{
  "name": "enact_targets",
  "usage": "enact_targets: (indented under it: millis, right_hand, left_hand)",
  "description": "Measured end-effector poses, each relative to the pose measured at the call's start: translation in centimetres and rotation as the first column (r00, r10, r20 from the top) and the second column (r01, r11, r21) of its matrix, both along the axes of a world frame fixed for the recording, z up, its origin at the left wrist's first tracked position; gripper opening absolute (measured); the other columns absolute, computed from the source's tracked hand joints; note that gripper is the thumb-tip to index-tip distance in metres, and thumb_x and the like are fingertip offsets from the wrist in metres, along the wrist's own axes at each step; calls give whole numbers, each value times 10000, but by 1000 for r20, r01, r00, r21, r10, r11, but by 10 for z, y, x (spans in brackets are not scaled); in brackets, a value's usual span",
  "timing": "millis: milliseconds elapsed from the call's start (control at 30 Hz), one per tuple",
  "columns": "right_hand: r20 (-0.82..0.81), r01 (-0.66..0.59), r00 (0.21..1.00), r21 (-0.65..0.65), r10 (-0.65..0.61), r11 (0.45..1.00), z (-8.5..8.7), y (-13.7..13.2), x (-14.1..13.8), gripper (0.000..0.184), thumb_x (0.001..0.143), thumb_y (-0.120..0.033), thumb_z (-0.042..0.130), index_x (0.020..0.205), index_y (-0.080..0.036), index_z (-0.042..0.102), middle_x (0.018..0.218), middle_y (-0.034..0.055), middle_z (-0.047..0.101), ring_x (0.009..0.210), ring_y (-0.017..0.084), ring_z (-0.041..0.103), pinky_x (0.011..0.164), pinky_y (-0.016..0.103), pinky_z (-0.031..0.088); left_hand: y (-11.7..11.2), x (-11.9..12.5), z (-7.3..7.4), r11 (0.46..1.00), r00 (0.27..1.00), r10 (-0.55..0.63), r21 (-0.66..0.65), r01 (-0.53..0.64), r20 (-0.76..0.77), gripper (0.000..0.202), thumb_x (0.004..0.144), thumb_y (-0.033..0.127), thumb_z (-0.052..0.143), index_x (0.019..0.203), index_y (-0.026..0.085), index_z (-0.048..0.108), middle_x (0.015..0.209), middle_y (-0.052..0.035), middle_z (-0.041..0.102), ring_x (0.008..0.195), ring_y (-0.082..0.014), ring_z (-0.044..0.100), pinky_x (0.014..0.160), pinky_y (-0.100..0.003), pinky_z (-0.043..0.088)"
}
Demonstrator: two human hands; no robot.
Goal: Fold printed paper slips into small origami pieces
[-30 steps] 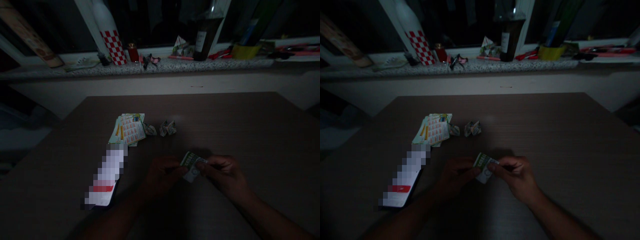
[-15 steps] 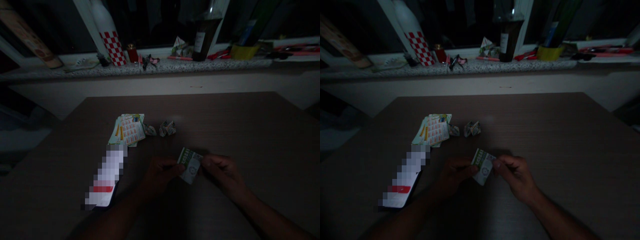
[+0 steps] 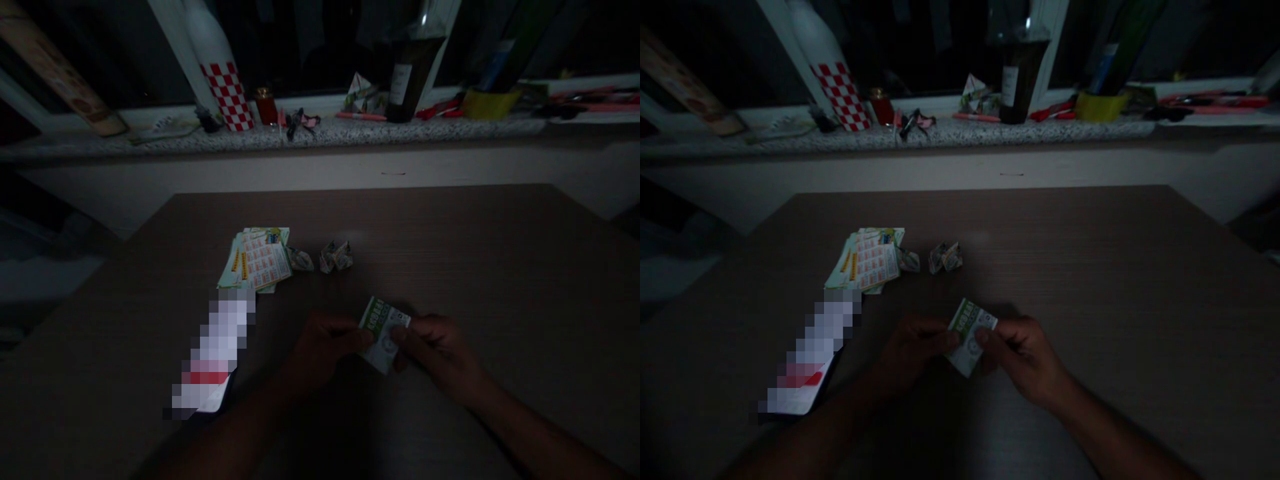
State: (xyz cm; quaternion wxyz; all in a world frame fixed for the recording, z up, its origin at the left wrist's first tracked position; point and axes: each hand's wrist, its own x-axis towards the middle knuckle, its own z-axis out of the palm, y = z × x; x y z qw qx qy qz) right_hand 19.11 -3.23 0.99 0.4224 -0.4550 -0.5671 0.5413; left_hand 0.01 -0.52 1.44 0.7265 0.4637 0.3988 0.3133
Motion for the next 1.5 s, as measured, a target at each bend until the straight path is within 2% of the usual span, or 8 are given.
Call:
enact_targets:
  millis: [233,500,667,833,967,1133,1367,1500]
  right_hand:
    - [5,6,1000,-18,-6,1000,5,-1,-3,459,867,-458,570,548,-140,655,452,24,608,410,102,522,413,204,394]
    - [-104,-71,993,-80,63,994,-1,0,-8,390,814,-484,633,620,-148,673,540,17,626,484,108,546,469,209,438]
    - [-52,-77,996,-110,71,991,-4,-2,-11,395,837,-449,617,583,-148,640,544,3,574,480,93,486,444,197,392]
    - [-26,-69,997,-89,66,994,-4,-2,-8,500,841,-468,608,457,-151,560,443,-18,506,425,73,412,414,194,310]
    - [-60,-86,995,-137,79,987,-1,-1,-9,432,782,-498,667,536,-146,617,494,-20,549,445,74,450,431,189,365]
    - [-7,-134,991,-97,134,986,2,-3,-9,431,786,-472,674,512,-148,596,491,-21,526,464,80,427,435,198,338]
    - [-52,-163,986,-80,159,983,-1,-2,-7,454,854,-511,572,574,-154,597,537,-5,530,511,100,451,476,223,347]
    - [-116,-155,983,-79,145,985,-1,-2,-7,486,878,-531,522,586,-151,603,528,-5,535,480,93,465,460,210,364]
  left_hand:
    - [4,-2,-2,998,999,-27,-51,25,-28,299,701,384,727,625,95,713,573,-31,621,527,-111,506,526,-238,350]
    - [-1,0,6,998,994,7,60,-1,-113,315,742,397,676,618,108,691,540,-1,556,511,-95,445,508,-226,312]
    - [-1,0,2,986,990,-9,164,32,-139,339,779,408,642,622,110,679,537,12,511,522,-97,429,508,-226,301]
    - [0,-1,-1,987,989,-38,149,59,-141,353,796,420,627,632,111,678,525,14,500,502,-95,424,490,-224,294]
    - [0,-2,2,984,988,9,177,19,-153,352,789,418,636,617,113,661,524,15,492,505,-93,418,492,-221,297]
    - [0,-3,5,992,982,60,124,-38,-181,360,782,425,643,604,112,648,522,16,499,495,-84,411,484,-214,283]
    - [2,-2,1,997,997,60,45,-58,-47,316,756,407,685,648,110,704,542,-1,563,493,-85,455,492,-214,329]
    - [0,0,-1,1000,1000,14,-1,-14,0,347,747,428,694,637,99,709,529,-13,570,477,-89,461,475,-217,332]
